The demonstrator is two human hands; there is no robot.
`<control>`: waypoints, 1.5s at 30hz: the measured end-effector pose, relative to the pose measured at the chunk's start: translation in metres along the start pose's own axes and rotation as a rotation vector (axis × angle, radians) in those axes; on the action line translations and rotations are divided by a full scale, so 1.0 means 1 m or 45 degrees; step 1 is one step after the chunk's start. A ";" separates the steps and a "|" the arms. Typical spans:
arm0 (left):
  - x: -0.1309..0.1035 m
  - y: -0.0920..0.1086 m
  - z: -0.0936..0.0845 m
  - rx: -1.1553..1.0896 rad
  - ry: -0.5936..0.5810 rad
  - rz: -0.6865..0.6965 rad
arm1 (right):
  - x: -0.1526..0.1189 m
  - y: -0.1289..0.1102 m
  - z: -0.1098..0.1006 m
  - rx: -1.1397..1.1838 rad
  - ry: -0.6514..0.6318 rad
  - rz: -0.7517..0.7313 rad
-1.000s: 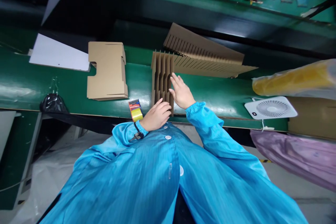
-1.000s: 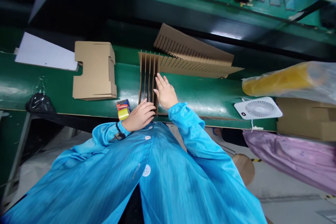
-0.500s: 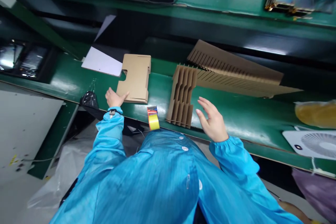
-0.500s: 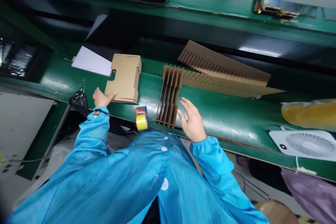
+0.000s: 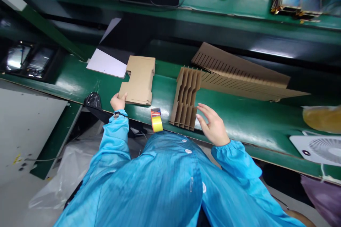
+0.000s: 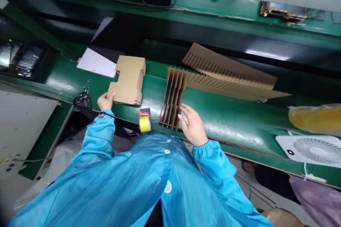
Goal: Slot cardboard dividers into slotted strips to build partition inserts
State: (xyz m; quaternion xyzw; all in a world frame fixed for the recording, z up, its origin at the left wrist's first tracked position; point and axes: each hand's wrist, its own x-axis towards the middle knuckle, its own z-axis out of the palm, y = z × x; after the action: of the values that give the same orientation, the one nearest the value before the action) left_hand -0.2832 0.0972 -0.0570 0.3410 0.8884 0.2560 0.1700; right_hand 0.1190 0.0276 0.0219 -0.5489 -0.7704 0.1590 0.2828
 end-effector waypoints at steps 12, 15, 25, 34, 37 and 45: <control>-0.014 0.017 -0.033 -0.536 0.225 0.010 | -0.003 -0.011 -0.011 0.063 0.056 -0.008; -0.049 0.047 -0.053 -0.755 0.183 0.318 | 0.005 -0.036 -0.012 0.151 0.054 -0.098; -0.211 0.136 -0.054 -0.595 0.130 1.410 | 0.039 -0.098 0.014 -0.066 0.115 -0.161; -0.215 0.136 -0.013 -0.723 -0.409 2.060 | 0.000 -0.049 -0.054 -0.404 0.765 0.181; -0.212 0.113 0.018 -0.438 -0.557 1.970 | -0.008 -0.039 -0.062 -0.416 0.846 0.271; -0.217 0.088 0.050 -0.121 -0.715 2.030 | -0.007 -0.039 -0.051 -0.446 0.772 0.228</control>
State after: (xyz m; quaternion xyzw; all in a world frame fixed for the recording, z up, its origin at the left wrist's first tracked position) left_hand -0.0593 0.0196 -0.0192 0.9090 0.2953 0.2421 0.1671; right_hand 0.1225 0.0039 0.0815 -0.6766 -0.6160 -0.1212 0.3849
